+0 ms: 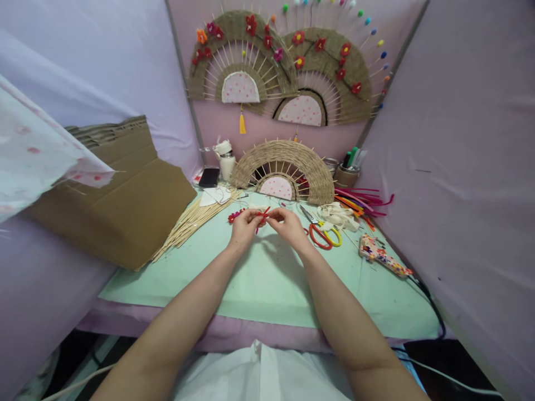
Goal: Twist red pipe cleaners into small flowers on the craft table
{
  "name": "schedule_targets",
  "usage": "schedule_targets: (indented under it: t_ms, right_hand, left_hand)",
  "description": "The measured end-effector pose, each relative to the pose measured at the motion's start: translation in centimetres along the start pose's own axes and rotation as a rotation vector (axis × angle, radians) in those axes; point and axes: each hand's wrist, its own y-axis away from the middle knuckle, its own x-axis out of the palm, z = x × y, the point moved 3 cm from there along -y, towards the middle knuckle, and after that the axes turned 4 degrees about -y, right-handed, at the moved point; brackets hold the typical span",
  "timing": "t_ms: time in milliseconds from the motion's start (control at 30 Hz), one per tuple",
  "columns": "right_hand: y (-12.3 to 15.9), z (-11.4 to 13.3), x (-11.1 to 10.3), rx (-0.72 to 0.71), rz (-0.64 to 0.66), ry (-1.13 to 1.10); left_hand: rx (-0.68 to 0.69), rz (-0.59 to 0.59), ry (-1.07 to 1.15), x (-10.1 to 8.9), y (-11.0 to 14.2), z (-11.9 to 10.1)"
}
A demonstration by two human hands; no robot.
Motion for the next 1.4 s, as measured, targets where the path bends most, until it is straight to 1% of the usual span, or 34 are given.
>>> schedule_targets:
  t_ms: [67, 167, 300, 400, 500, 567, 633, 700, 733, 800, 833, 900, 1000, 1100, 1200, 1267, 1400]
  right_hand:
    - [0.1, 0.3, 0.1, -0.006, -0.010, 0.004]
    - [0.2, 0.6, 0.2, -0.024, -0.024, 0.073]
    - [0.3, 0.5, 0.4, -0.114, -0.008, 0.229]
    - [0.4, 0.6, 0.6, -0.224, 0.007, 0.355]
    - [0.5, 1.0, 0.7, -0.326, 0.046, 0.427]
    - [0.5, 1.2, 0.8, -0.376, 0.083, 0.433]
    - [0.4, 1.2, 0.7, -0.389, 0.100, 0.392]
    - [0.1, 0.9, 0.4, -0.322, 0.060, 0.311]
    - [0.0, 0.6, 0.2, -0.250, 0.019, 0.260]
    - [-0.2, -0.2, -0.2, -0.058, -0.060, 0.131]
    - [-0.3, -0.6, -0.2, 0.045, -0.076, 0.051]
    - [-0.3, -1.2, 0.1, 0.229, -0.055, -0.128]
    - [-0.1, -1.5, 0.7, 0.404, -0.022, -0.359]
    - [0.0, -1.5, 1.1, 0.490, -0.032, -0.506]
    - [0.1, -1.5, 1.3, 0.528, -0.002, -0.611]
    - [0.2, -1.6, 1.3, 0.533, -0.003, -0.614]
    - [0.2, -2.0, 1.1, 0.487, -0.021, -0.504]
  left_hand:
    - [-0.005, 0.005, 0.008, 0.0, 0.0, 0.1]
    - [-0.005, 0.013, -0.007, 0.1, 0.1, 0.2]
    - [-0.042, 0.016, -0.028, 0.2, 0.2, 0.1]
    - [-0.101, 0.012, -0.017, 0.2, 0.4, 0.0]
    - [-0.180, 0.019, 0.019, 0.1, 0.6, -0.1]
    - [-0.249, 0.048, 0.067, 0.0, 0.8, 0.0]
    - [-0.296, 0.078, 0.119, 0.0, 0.8, 0.1]
    - [-0.277, 0.054, 0.132, -0.1, 0.6, 0.1]
    - [-0.242, 0.018, 0.117, -0.3, 0.5, 0.0]
    - [-0.135, -0.053, 0.052, -0.5, 0.3, -0.2]
    - [-0.072, -0.072, 0.007, -0.6, 0.2, -0.3]
    - [0.057, -0.075, -0.094, -0.6, 0.4, -0.7]
    - [0.203, -0.056, -0.249, -0.3, 1.0, -1.3]
    - [0.281, -0.035, -0.356, 0.1, 1.7, -1.8]
    - [0.300, -0.029, -0.388, 0.2, 2.0, -2.0]
    - [0.288, -0.021, -0.379, 0.2, 1.9, -1.9]
    - [0.232, -0.006, -0.325, 0.2, 1.6, -1.3]
